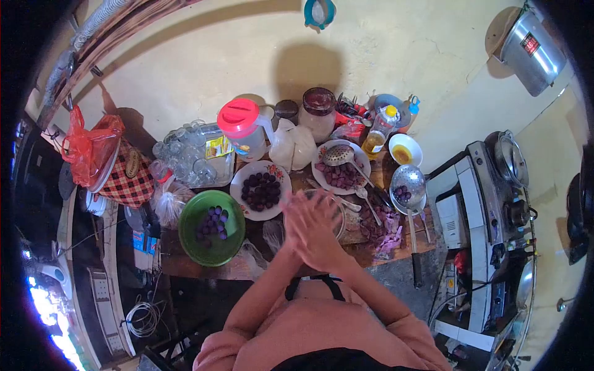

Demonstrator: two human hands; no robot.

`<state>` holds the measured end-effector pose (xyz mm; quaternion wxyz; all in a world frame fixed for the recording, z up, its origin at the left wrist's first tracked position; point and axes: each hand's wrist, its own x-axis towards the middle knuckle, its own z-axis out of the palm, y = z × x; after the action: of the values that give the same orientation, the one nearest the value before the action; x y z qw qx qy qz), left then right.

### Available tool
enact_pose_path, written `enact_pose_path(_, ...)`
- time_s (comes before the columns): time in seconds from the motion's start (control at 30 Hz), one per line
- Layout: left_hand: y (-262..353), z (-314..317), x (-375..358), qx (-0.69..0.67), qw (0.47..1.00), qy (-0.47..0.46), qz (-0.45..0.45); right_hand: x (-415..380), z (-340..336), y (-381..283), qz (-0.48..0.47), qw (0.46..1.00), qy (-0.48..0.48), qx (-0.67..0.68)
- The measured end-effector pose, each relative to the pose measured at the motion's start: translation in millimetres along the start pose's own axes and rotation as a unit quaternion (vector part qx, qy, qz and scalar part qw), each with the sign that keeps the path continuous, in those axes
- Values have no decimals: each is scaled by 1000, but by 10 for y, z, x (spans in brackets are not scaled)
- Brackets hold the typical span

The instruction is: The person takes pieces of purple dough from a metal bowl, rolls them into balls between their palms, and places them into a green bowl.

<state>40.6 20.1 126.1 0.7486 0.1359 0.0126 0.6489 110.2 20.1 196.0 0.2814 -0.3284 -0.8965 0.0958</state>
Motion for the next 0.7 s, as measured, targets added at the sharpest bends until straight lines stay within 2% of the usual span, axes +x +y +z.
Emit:
enact_pose_path(0.1, 135, 354, 93, 20, 994, 101, -21, 54, -60, 236, 94, 975, -181, -86)
enact_pose_path(0.17, -46, 487, 49, 42, 989, 131, -49, 133, -16, 294, 96, 990, -71, 75)
enact_pose_path(0.2, -95, 261, 61, -31, 993, 83, -79, 160, -6, 314, 94, 983, -16, 155)
enact_pose_path(0.27, -184, -409, 135, -170, 975, -12, -139, 148, -11, 341, 83, 991, -43, 96)
enact_pose_path(0.33, -132, -385, 240, -151, 981, 120, -29, 106, -44, 396, 74, 994, -67, 35)
enact_pose_path(0.37, -143, -366, 244, -127, 981, 144, -18, 76, -52, 411, 71, 994, -80, 5)
enact_pose_path(0.4, -135, -277, 256, -103, 980, 168, -8, 49, -49, 408, 68, 993, -94, -24)
enact_pose_path(0.47, -126, 268, 222, -27, 989, 126, -78, 265, -393, 141, 154, 963, -212, -58)
enact_pose_path(0.5, -148, 193, 228, -44, 991, 106, -72, 201, -217, 227, 92, 968, -175, -155)
enact_pose_path(0.57, -58, 111, 231, -61, 991, 71, -94, 75, 133, 397, -3, 929, -70, -364)
enact_pose_path(0.6, 42, 172, 230, -61, 989, 55, -121, 81, 183, 439, 22, 850, -47, -524)
enact_pose_path(0.63, 104, 209, 232, -76, 983, 84, -143, 74, 226, 462, 46, 744, -24, -666)
enact_pose_path(0.67, 155, 225, 230, -90, 976, 112, -164, 62, 243, 489, 37, 503, -43, -862)
enact_pose_path(0.7, 186, 251, 223, -104, 967, 141, -184, 84, 213, 479, 20, 213, -59, -975)
